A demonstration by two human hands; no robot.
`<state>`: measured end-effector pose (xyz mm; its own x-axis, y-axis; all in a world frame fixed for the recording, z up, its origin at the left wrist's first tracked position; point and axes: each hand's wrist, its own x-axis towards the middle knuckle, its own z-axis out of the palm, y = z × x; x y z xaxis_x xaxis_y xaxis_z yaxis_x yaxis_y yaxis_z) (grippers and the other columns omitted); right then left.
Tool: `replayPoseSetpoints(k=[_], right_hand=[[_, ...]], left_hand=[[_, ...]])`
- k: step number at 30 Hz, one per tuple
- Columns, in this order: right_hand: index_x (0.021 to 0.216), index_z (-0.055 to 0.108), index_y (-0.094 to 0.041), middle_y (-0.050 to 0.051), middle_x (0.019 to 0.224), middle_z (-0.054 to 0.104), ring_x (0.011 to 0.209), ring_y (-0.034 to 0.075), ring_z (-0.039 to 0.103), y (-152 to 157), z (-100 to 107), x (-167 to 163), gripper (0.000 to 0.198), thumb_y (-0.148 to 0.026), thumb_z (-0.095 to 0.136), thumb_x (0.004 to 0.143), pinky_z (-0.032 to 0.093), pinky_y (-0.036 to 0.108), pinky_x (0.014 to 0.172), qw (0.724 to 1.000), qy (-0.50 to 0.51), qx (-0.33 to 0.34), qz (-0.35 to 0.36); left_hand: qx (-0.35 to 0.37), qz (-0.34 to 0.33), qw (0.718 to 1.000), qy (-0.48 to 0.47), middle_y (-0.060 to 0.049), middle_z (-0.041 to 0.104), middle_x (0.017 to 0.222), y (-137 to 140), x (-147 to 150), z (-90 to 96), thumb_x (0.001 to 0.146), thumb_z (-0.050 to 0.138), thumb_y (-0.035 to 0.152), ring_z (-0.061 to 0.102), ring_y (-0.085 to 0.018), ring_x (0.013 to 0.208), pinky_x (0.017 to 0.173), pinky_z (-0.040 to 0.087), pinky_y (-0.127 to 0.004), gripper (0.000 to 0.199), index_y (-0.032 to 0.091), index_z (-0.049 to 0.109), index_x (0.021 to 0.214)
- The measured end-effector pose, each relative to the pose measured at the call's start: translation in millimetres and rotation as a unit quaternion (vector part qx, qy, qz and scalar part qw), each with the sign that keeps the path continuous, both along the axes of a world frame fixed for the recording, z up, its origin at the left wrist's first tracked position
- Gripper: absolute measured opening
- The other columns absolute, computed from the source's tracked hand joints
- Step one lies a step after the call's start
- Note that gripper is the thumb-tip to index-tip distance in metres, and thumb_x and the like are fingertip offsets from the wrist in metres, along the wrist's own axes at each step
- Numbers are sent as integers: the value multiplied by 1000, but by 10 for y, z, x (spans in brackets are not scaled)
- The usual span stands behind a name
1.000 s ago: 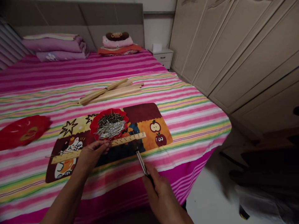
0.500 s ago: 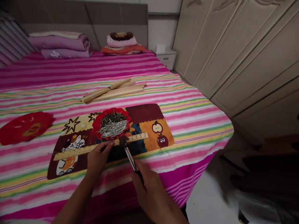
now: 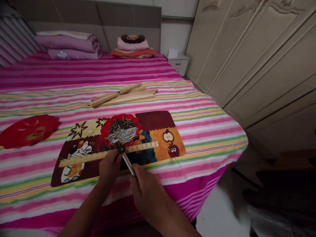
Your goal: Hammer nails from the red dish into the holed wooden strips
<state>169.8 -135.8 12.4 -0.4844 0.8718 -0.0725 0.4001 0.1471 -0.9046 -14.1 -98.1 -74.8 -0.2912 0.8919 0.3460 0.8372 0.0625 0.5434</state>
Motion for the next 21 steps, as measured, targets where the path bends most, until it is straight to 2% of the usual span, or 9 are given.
replayPoseSetpoints(k=[2,5,9,12,14,17,21], right_hand=[[113,53,-22,-4,63,48,53,12,43,-26,18,30,26,-22,39,91,35,22,52,1000,1,-7,-9],[122,51,-21,-6,57,43,48,12,39,-89,23,122,33,-26,41,91,35,21,48,998,22,-1,-59],[123,51,-19,-7,53,40,45,11,38,-169,-52,272,37,-33,43,91,36,20,44,990,64,-35,-125],[123,52,-18,-7,52,42,43,11,36,-209,-136,350,40,-38,43,90,34,20,40,984,65,-72,-149],[122,54,-19,-4,57,49,46,11,41,-228,-182,378,40,-40,45,89,36,19,41,983,54,-73,-161],[120,57,-20,0,65,58,52,14,50,-250,-219,399,40,-41,47,88,44,20,46,983,45,-46,-174],[121,57,-20,0,62,59,51,14,51,-261,-219,408,40,-40,47,88,48,22,52,985,41,-40,-163]], left_hand=[[1,-2,1000,-5,-2,65,71,-1,0,-14,81,45,27,59,-16,69,63,43,-26,20,20,62,74],[-8,-5,999,-33,-2,68,78,-29,-10,35,80,48,31,62,-16,74,67,46,-26,19,21,64,82],[-29,9,999,-42,0,69,80,-48,-98,306,79,49,36,62,-15,71,68,46,-25,21,22,65,85],[-38,21,999,15,-3,69,85,77,-220,546,79,49,35,62,-16,76,71,46,-25,23,21,65,87],[-80,16,993,80,-5,68,88,241,-305,642,79,48,32,62,-19,81,74,45,-27,23,21,66,87],[-176,4,968,176,-10,69,87,522,-395,674,79,45,29,62,-23,85,74,44,-30,26,19,68,85],[-271,13,937,220,-13,69,84,764,-441,643,77,44,26,63,-26,80,66,43,-31,26,18,68,81]])
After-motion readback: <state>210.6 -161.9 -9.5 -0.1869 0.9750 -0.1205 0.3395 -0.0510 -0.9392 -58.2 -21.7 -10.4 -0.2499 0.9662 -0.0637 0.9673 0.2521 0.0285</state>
